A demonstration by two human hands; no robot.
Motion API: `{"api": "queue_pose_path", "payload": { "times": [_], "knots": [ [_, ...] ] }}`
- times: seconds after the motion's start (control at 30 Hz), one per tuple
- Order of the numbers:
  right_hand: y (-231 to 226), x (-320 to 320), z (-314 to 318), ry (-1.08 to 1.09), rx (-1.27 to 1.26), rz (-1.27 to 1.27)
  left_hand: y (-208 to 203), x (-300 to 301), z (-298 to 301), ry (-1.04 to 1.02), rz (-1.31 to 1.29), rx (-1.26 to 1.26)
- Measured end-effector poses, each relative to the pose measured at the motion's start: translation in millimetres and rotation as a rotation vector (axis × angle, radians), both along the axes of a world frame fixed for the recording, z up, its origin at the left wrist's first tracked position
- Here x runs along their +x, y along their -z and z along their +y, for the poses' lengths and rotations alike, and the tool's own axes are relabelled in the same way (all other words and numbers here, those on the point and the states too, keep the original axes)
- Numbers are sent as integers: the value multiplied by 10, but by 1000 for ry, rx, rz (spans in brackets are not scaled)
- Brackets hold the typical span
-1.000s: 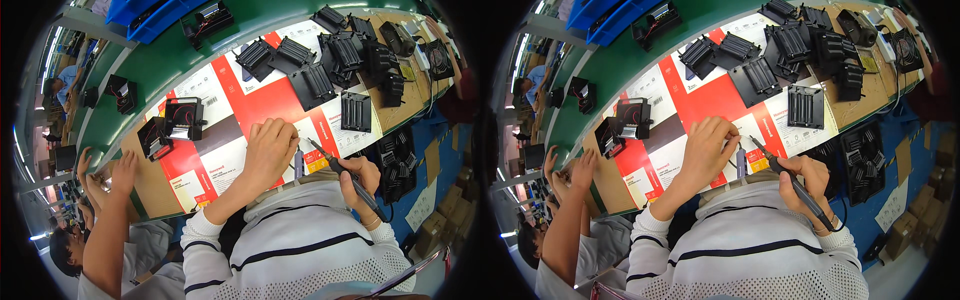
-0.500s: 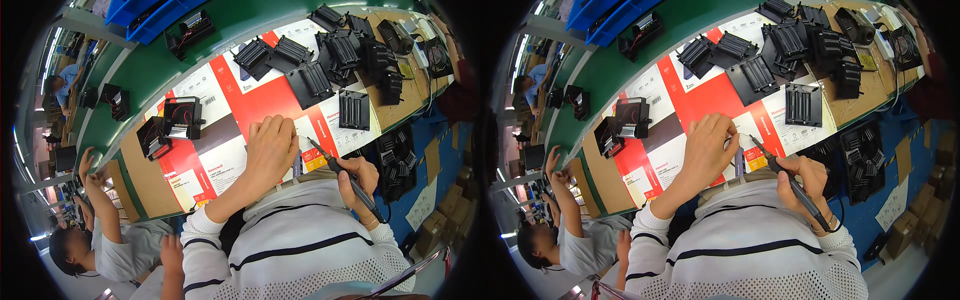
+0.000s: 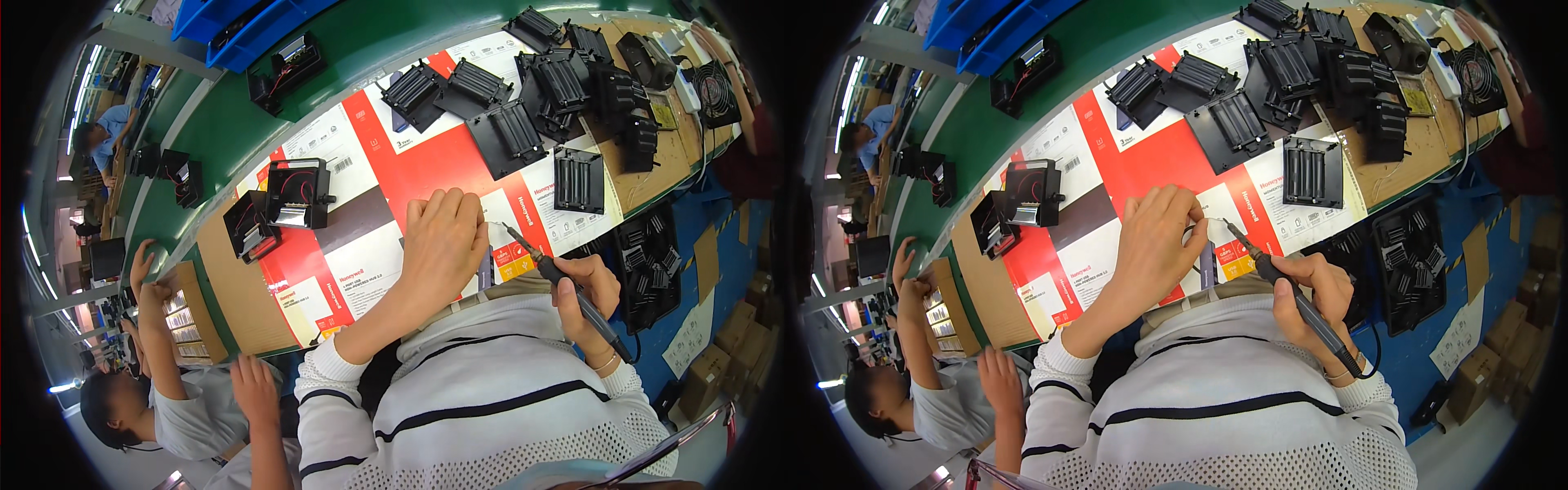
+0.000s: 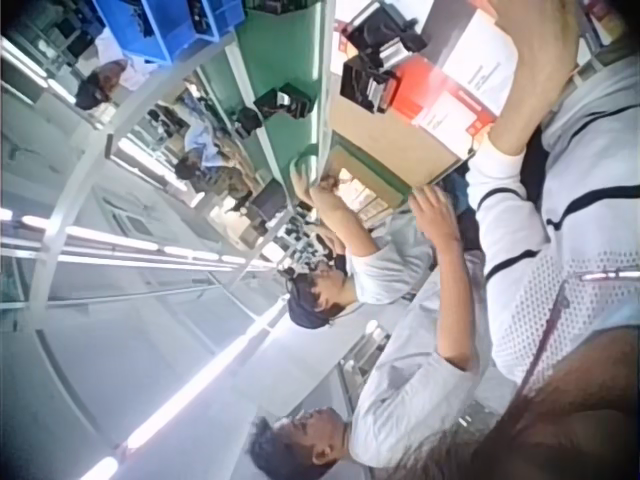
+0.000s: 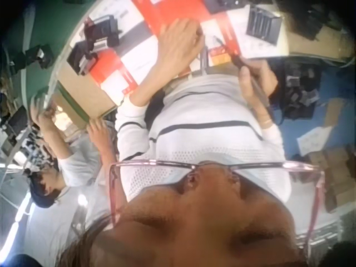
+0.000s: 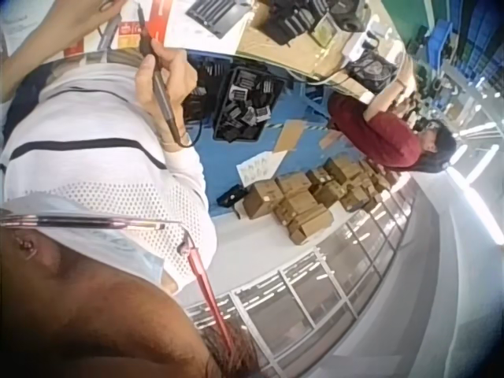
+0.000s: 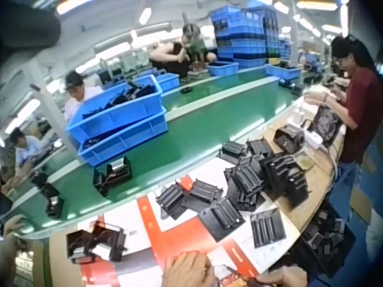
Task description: Assemble plastic housings for electronic components on a manufacturing assembly line.
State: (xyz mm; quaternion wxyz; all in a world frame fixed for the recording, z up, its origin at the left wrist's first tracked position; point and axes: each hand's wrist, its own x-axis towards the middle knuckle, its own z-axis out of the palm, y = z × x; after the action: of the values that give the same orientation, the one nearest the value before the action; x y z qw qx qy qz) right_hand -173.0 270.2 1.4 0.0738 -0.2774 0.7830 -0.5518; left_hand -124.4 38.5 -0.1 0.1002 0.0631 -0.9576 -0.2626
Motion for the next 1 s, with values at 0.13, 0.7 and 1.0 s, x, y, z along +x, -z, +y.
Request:
{"api": "queue_pose_path", "payload": {
  "times": [0.13,0.7,1.0],
  "knots": [
    [16,4,-27,-10,-4,-3,8,5,4,2,4,-5],
    [46,-19,-70,-7,22,-25,-8,-5,-33,20,-5,8],
    [-4,-118,33,98,-76,19,10,7,40,76,106,-60]
  ]
}}
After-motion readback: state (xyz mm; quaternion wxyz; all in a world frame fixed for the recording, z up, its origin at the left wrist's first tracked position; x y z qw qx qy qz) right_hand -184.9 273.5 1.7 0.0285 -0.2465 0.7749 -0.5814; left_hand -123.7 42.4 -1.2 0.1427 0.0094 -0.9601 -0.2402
